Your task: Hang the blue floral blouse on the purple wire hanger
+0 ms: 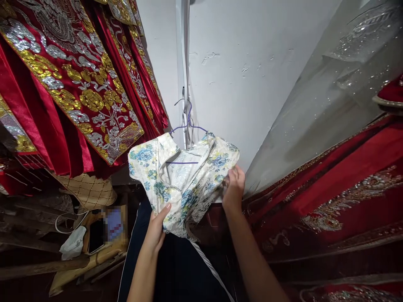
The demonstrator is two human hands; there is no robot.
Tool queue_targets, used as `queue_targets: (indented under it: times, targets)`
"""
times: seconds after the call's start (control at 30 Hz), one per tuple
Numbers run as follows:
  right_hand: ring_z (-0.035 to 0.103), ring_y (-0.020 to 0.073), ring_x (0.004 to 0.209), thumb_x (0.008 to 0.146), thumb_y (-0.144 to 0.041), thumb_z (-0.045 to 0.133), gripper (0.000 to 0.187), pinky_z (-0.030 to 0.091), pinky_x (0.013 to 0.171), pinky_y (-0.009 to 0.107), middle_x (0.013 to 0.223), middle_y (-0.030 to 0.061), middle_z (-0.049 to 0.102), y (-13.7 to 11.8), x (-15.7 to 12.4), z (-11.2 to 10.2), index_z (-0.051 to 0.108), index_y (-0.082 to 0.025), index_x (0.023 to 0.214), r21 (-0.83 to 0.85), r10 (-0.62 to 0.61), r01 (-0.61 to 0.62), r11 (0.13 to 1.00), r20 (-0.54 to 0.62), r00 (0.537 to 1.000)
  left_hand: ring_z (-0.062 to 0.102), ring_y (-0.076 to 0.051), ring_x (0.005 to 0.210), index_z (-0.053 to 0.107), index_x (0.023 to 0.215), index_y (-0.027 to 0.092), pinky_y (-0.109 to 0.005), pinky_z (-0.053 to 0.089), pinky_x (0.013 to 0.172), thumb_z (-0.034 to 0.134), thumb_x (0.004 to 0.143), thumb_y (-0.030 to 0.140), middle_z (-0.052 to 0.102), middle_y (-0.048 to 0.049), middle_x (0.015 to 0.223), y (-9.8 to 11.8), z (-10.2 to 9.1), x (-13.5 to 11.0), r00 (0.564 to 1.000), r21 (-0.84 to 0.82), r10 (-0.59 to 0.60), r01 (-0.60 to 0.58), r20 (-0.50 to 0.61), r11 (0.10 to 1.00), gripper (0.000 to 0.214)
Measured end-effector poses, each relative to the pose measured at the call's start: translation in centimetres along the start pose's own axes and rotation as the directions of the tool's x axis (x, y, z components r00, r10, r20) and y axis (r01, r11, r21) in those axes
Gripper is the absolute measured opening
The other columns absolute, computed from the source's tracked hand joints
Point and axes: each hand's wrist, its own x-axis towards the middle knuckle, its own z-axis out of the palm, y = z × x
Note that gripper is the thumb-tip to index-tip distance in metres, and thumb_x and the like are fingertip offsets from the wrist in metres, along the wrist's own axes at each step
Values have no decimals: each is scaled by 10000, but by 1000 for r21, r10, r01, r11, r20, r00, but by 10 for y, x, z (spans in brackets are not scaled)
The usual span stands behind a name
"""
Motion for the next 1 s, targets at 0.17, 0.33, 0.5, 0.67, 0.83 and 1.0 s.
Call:
queue_targets:
  times: [0.17, 0.33, 0.5, 0.67, 0.83, 1.0]
  targets:
    - [622, 241, 892, 902, -528, 560, 277, 504, 757, 363, 973, 64, 654, 20, -85, 16, 612, -270, 988, -28, 75, -74, 997, 63, 995, 548, -337, 1322, 530, 1397, 276, -431, 492, 1086, 851, 724, 355, 629, -110, 1377, -9, 2, 1, 1000, -18, -22, 23, 12, 1000, 750]
    - [550, 196, 575, 936, -684, 410, 575, 415, 604, 335, 587, 35, 582, 16, -107, 39, 570, -226, 629, -173, 322, -279, 945, 658, 681, 597, -298, 1275, 588, 1342, 222, -363, 505, 1062, 832, 746, 335, 681, -100, 1304, 0, 10, -8, 988, -48, 64, -57, 141, 997, 654]
    - [502, 171, 573, 955, -612, 466, 487, 391, 632, 321, 578, -7, 538, 2, -108, 40, 526, -228, 660, -186, 227, -133, 974, 727, 648, 634, -310, 1220, 663, 1242, 176, -372, 493, 1063, 851, 705, 346, 756, -102, 1118, 2, 18, -17, 985, -32, 129, -126, 111, 992, 594]
    - [461, 159, 543, 941, -581, 519, 441, 354, 583, 304, 553, -23, 513, 0, -110, 33, 492, -229, 677, -204, 238, -130, 970, 716, 656, 654, -313, 1183, 674, 1231, 174, -378, 501, 1041, 855, 690, 349, 762, -101, 1087, -1, 24, -19, 984, -55, 155, -151, 83, 987, 598]
    - [448, 133, 528, 950, -571, 510, 431, 346, 561, 275, 551, -25, 512, -9, -110, 34, 569, -201, 738, -205, 237, -125, 971, 724, 647, 647, -319, 1190, 653, 1266, 155, -386, 498, 1039, 866, 682, 369, 757, -114, 1094, -1, 20, -16, 988, -56, 124, -119, 90, 991, 658]
    - [454, 111, 534, 962, -569, 496, 455, 343, 556, 251, 561, -26, 496, -9, -112, 38, 542, -183, 726, -191, 259, -175, 966, 658, 707, 652, -334, 1174, 663, 1256, 123, -408, 502, 1033, 878, 658, 380, 748, -146, 1117, -5, 19, -15, 990, -54, 112, -108, 85, 993, 685]
